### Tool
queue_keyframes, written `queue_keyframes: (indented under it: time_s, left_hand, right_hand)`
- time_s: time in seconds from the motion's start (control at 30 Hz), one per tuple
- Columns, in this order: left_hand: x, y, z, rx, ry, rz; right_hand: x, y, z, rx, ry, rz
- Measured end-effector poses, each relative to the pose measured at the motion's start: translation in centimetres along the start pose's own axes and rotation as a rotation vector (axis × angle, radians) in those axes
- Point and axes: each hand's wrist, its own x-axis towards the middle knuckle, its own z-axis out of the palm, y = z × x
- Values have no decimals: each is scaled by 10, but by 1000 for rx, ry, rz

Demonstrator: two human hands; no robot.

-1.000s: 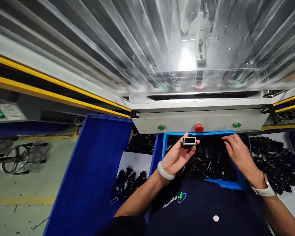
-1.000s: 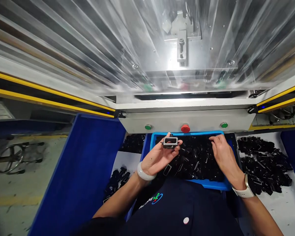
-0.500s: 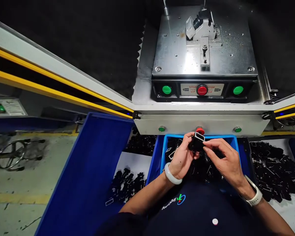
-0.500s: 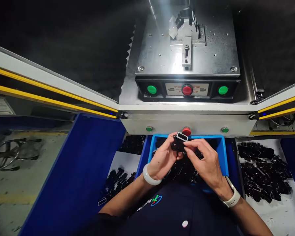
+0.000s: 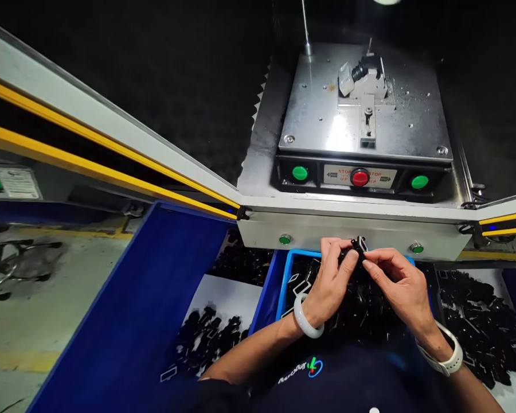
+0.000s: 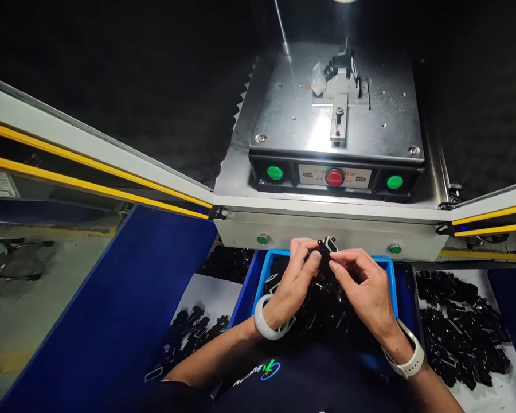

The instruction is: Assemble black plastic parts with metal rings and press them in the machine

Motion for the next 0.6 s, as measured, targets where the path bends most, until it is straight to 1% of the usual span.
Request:
queue_keyframes:
  time_s: [0.07,0.13,0.2,0.23,0.27,0.3,0.33,0.37,0.4,0.43,0.47,0.5,0.53,0.57,0.6]
  left_hand:
    - [10,3,-5,196,38,207]
    - [29,12,-14,276,66,345]
    - [58,28,-26,308,120,449]
    - [75,39,-32,319,159,497]
    - [94,51,-38,325,198,536]
    - [114,63,-44,318,230,557]
    - [135,76,-48,297,256,561]
    - [156,89,-51,266,279,550]
    - [177,101,-54,229,302,532]
    - [197,112,-55,199,329,509]
    - [217,123,-55,179,350,481]
    - [236,133,-56,169,364,452]
    - [254,142,-55,167,363,424]
    - [272,150,-55,167,344,400]
    - [289,157,-53,168,313,385]
  right_hand:
    - [10,-3,1,17,-9,-17]
    - [31,-14,0,25,-53,-64]
    - [67,-35,-2,-21,-82,-176]
    - [92,-49,-3,-72,-54,-260]
    - [121,-63,-3,-141,9,-358]
    - [154,-78,-2,-222,104,-445]
    - [189,-92,0,-305,226,-520]
    - [226,-104,3,-396,326,-539]
    - [261,-115,7,-472,403,-481]
    - [293,-124,11,-520,438,-382]
    - [319,-131,13,-558,428,-295]
    - [337,-137,14,-574,389,-235]
    - [346,-141,11,-574,330,-223]
    - [345,-143,6,-568,265,-259]
    - [334,-143,-2,-562,210,-326]
